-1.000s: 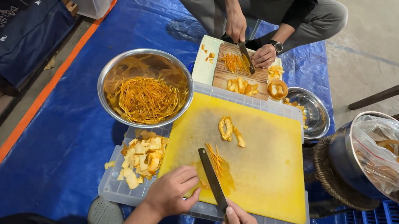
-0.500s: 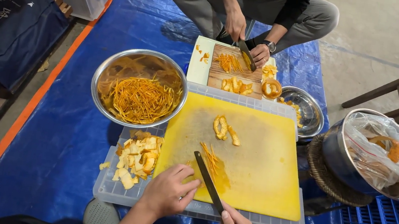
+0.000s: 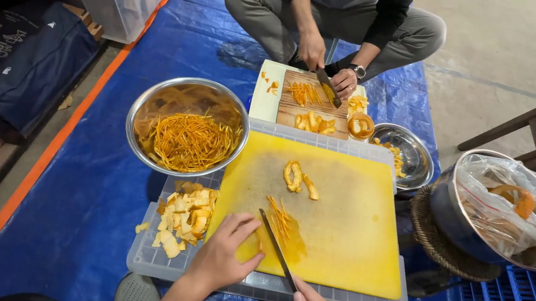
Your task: The person slices orange vegetable peels into thin strips using a knife on a yellow cutting board. They repeatedly gather the sliced strips and transfer them into a metal bowl. Another person across the table also slices similar peels on a wooden board.
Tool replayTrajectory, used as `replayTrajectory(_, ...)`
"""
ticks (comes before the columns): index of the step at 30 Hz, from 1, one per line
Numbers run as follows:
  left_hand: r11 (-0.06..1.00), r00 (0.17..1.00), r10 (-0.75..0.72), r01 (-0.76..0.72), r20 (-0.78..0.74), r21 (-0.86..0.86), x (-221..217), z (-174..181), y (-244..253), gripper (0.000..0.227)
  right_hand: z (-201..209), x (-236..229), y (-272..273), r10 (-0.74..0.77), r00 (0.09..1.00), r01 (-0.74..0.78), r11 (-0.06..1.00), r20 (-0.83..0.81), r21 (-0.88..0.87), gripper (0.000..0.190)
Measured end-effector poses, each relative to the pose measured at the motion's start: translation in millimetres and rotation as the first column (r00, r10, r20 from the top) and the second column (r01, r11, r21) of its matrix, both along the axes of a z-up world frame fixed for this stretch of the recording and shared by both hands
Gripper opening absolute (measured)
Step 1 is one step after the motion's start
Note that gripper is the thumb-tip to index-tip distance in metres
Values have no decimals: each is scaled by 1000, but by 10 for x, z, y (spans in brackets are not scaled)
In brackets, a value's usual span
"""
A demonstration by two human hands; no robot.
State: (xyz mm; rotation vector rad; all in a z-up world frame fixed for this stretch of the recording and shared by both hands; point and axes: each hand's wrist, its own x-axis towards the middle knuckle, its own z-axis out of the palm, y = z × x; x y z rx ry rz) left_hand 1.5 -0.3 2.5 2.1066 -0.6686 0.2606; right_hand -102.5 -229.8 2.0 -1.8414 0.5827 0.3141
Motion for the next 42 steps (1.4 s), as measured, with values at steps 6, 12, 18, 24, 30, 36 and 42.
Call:
replayTrajectory(6,990,997,58,-49,-59,136,13,-255,-179,39,-14,-18,25,-81,997,80,994,9,68,44)
replayTrajectory(12,989,982,96,-76,-160,131,18,-259,-163,30,107,-27,95,-45,999,43,997,-30,-69,45)
replayTrajectory(18,984,973,124,-95,-194,150,-17,-206,-165,25,207,-15,120,-15,992,6,997,-125,-76,45)
replayTrajectory(24,890,862,353,-190,-363,414,2,-128,-13,27,239,-23,108,-47,993,41,997,-110,-60,45)
replayTrajectory(30,648,833,551,-463,47,605,68,-29,352,26,233,0,127,85,994,-102,938,-67,-330,44)
replayTrajectory(36,945,986,156,-167,61,281,-12,340,-201,15,-270,36,39,260,965,-219,831,11,-511,50)
replayTrajectory(42,807,936,172,45,-306,589,252,403,-454,24,-234,33,101,229,973,-206,780,-36,-591,49)
